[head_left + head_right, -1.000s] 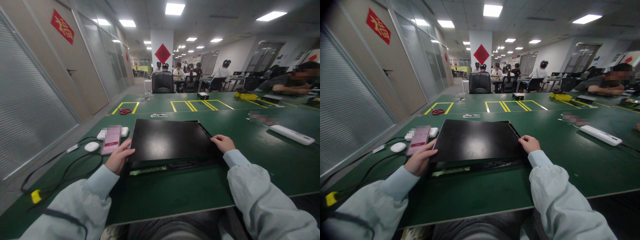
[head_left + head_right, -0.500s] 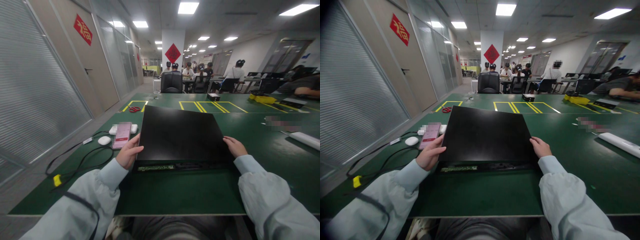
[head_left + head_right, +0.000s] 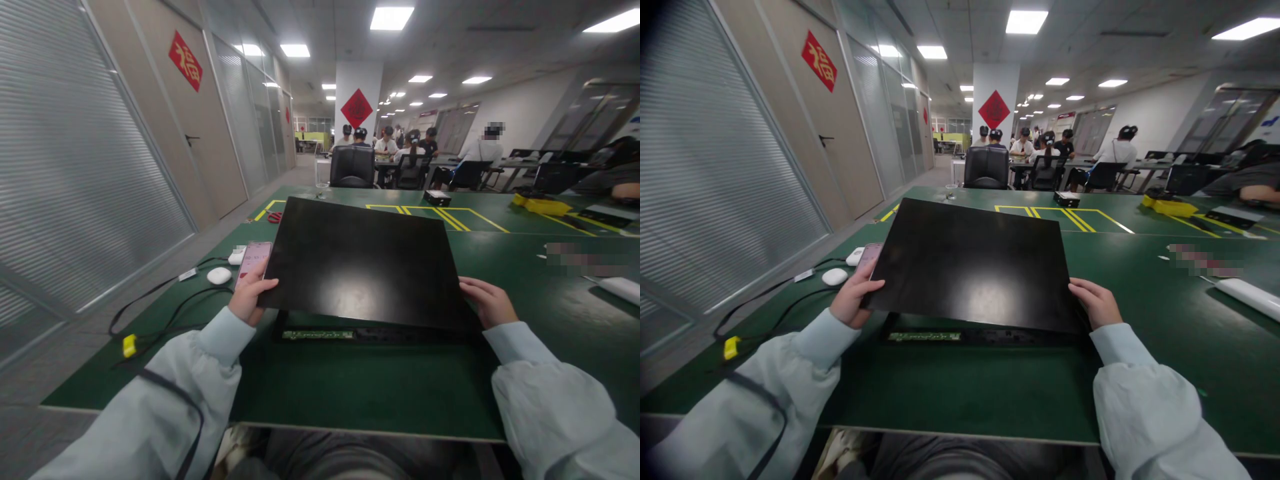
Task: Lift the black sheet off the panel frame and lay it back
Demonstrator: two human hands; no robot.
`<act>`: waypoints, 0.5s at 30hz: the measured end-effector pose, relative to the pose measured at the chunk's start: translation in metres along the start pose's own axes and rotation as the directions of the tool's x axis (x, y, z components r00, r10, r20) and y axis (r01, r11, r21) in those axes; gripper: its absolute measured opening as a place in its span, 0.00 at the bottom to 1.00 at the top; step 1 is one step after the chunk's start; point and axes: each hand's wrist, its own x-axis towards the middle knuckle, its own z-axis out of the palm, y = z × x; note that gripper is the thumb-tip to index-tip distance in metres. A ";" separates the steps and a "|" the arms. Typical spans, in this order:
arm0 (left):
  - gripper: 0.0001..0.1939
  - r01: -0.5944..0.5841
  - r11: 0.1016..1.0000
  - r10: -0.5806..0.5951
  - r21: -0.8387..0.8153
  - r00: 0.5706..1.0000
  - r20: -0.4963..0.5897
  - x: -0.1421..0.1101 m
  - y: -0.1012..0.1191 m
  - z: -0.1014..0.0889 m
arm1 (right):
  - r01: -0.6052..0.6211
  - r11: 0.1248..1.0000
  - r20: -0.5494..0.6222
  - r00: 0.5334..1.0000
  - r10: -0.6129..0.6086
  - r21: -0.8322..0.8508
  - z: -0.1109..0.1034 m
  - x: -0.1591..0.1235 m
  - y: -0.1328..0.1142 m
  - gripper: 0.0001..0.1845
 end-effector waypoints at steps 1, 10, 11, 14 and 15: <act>0.39 -0.001 1.000 0.001 -0.004 1.000 -0.001 0.001 0.001 -0.002 | -0.030 0.995 0.026 0.999 0.028 0.091 0.002 -0.003 -0.004 0.21; 0.40 0.032 0.999 -0.035 0.022 0.984 0.173 -0.004 -0.005 0.005 | 0.036 0.970 -0.116 0.993 -0.008 0.239 -0.012 -0.022 -0.015 0.08; 0.39 0.032 0.999 -0.036 0.026 0.983 0.179 -0.004 -0.006 0.006 | 0.031 0.973 -0.118 0.993 -0.003 0.228 -0.013 -0.021 -0.013 0.07; 0.37 0.048 0.998 -0.055 0.043 0.984 0.169 -0.003 -0.008 0.005 | -0.036 0.968 -0.057 0.997 0.052 0.248 -0.011 -0.015 -0.010 0.09; 0.36 0.053 0.998 -0.059 0.046 0.986 0.154 -0.003 -0.008 0.005 | -0.046 0.962 -0.016 0.998 0.053 0.268 -0.009 -0.014 -0.010 0.10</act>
